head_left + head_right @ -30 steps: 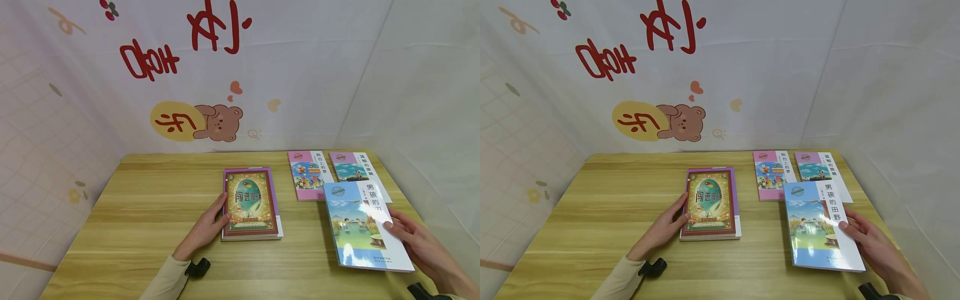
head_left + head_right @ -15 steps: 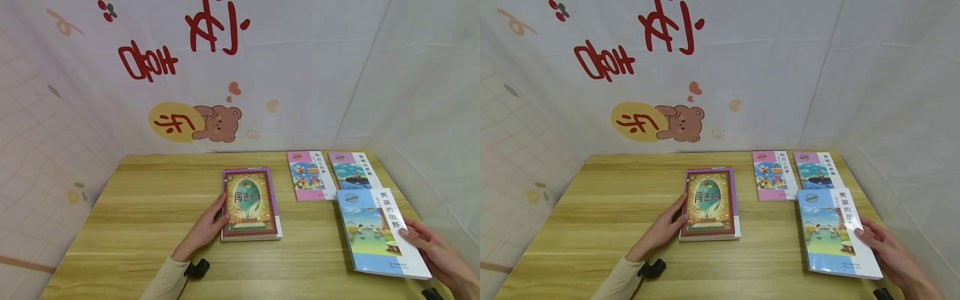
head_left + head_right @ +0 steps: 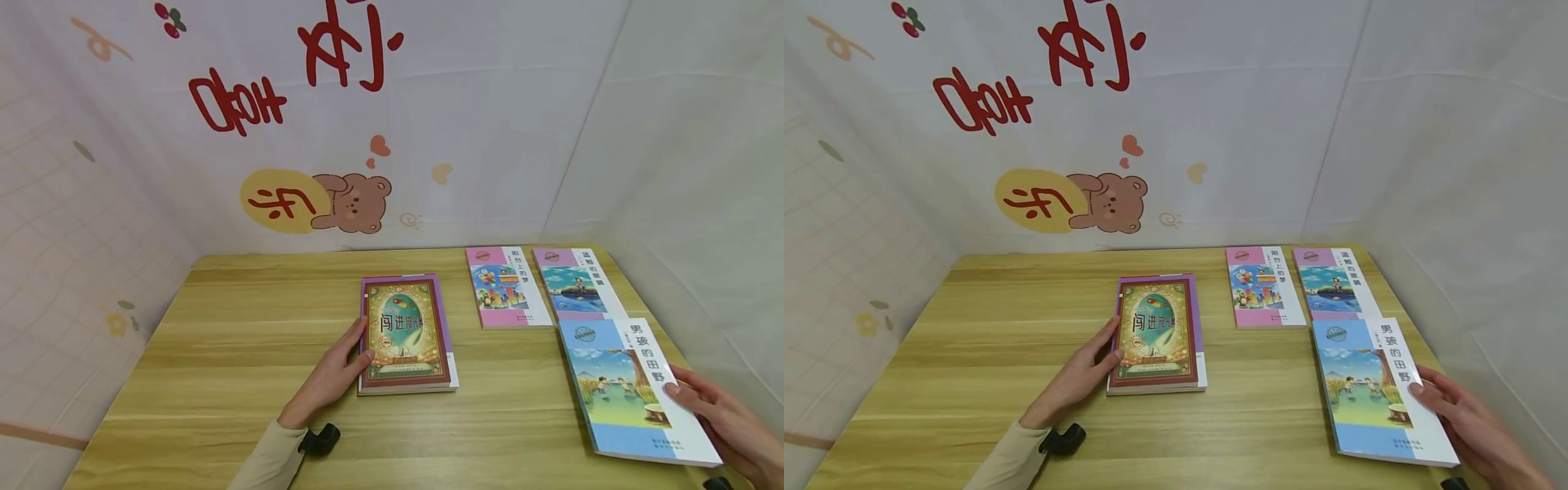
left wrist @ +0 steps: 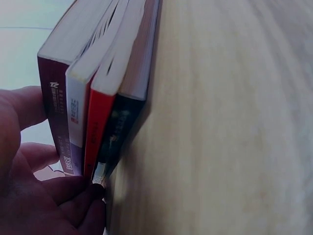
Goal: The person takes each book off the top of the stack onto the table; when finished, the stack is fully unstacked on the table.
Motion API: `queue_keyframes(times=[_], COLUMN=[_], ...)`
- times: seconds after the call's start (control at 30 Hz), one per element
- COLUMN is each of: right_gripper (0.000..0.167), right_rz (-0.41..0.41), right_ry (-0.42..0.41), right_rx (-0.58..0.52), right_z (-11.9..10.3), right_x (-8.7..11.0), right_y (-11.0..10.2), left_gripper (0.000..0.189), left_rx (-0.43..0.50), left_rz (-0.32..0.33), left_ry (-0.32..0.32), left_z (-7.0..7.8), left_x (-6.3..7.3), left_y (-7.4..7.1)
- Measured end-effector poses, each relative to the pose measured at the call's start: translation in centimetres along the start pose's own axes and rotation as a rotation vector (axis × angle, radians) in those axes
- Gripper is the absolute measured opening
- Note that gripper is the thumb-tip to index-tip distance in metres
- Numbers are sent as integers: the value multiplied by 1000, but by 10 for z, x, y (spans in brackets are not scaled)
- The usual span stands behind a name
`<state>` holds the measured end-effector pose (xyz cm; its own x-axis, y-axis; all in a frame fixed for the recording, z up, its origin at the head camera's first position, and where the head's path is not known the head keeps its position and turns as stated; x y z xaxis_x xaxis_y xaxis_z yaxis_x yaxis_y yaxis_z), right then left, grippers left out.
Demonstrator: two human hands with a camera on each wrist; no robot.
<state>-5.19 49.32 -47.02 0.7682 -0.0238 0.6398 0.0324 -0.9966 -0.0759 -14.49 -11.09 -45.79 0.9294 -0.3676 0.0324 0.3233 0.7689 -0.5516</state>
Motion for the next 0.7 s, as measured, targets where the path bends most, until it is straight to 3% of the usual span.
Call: queue_keyframes(times=[0.47, 0.7], right_gripper=[94, 94], right_rz=[-10, 45], right_ry=[36, 47], right_rx=[-11, 202], right_z=[12, 16], right_x=[-1, -7], right_y=[-11, -19], left_gripper=[72, 72], left_rx=[-15, -9], left_rz=[-1, -8], left_ry=[9, 6], left_z=[-3, -3], left_x=[-1, -1], left_y=[0, 0])
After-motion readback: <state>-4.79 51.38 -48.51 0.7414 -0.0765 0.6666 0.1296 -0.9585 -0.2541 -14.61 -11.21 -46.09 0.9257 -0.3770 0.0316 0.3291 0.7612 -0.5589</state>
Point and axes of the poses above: each hand's wrist, its own x-axis away from the middle knuckle, its own y-axis out of the palm, z = x × y, the point moved 5 cm from there along -x, towards the middle knuckle, and after that the axes turned 1 degree about -z, right-handed, at the moved point
